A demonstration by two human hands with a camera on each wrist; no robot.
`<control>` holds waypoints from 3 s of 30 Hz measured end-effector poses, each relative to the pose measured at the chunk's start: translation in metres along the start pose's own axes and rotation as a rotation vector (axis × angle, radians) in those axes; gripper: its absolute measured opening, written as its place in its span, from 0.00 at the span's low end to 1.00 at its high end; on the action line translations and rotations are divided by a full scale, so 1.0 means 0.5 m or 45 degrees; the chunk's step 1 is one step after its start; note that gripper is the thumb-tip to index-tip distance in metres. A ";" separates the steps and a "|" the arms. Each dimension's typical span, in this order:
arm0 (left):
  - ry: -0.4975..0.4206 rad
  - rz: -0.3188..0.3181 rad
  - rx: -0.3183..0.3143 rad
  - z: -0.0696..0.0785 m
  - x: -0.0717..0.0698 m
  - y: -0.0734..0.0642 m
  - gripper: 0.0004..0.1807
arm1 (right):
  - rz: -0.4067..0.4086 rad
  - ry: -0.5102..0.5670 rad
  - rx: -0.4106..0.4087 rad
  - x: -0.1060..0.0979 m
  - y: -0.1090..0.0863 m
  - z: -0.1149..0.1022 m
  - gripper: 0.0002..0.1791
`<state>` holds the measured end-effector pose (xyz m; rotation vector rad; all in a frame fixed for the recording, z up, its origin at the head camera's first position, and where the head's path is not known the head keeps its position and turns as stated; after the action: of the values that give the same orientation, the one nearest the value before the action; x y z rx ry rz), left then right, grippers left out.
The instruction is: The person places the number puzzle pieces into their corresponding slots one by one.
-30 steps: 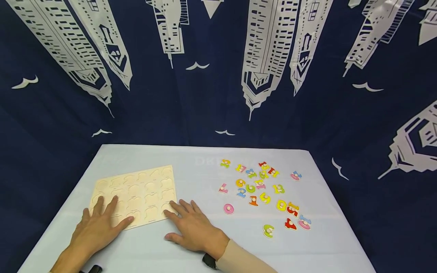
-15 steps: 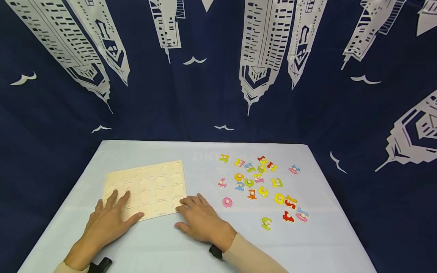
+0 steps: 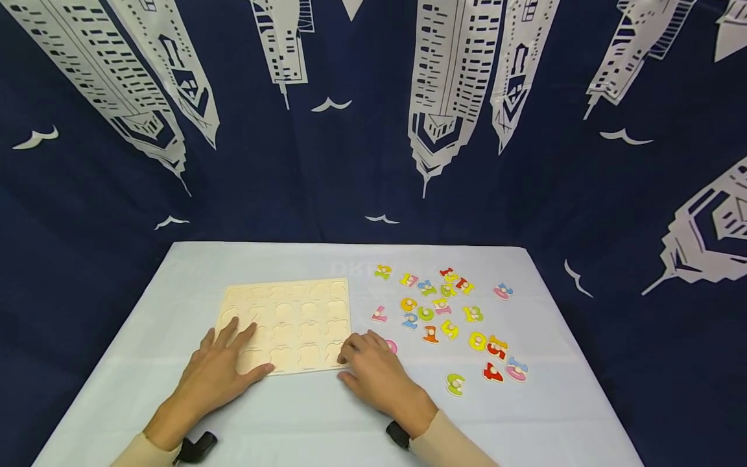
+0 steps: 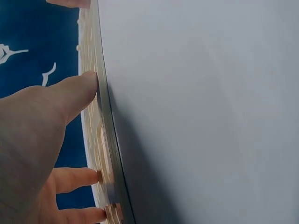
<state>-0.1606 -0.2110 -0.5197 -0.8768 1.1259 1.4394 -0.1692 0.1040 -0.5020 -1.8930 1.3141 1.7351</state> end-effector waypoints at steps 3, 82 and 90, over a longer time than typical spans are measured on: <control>-0.006 -0.011 0.018 0.016 0.005 0.004 0.57 | 0.023 -0.016 0.021 -0.005 -0.012 0.013 0.12; -0.143 -0.093 0.215 0.059 0.010 0.054 0.60 | 0.114 0.534 0.294 0.043 0.244 0.078 0.04; -0.135 -0.092 0.208 0.056 0.010 0.061 0.59 | 0.104 0.414 0.261 0.116 0.357 0.023 0.03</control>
<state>-0.1897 -0.1827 -0.5107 -0.7113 1.1035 1.2999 -0.3159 -0.0128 -0.4904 -2.0850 1.6338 1.3025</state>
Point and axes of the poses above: each hand's wrist, its own y-axis towards the middle knuckle, its own x-axis out of the palm, z = x × y, the point moved 4 cm from there along y, towards the middle knuckle, and after that the axes turned 9 degrees about z, right-handed, at the moved point
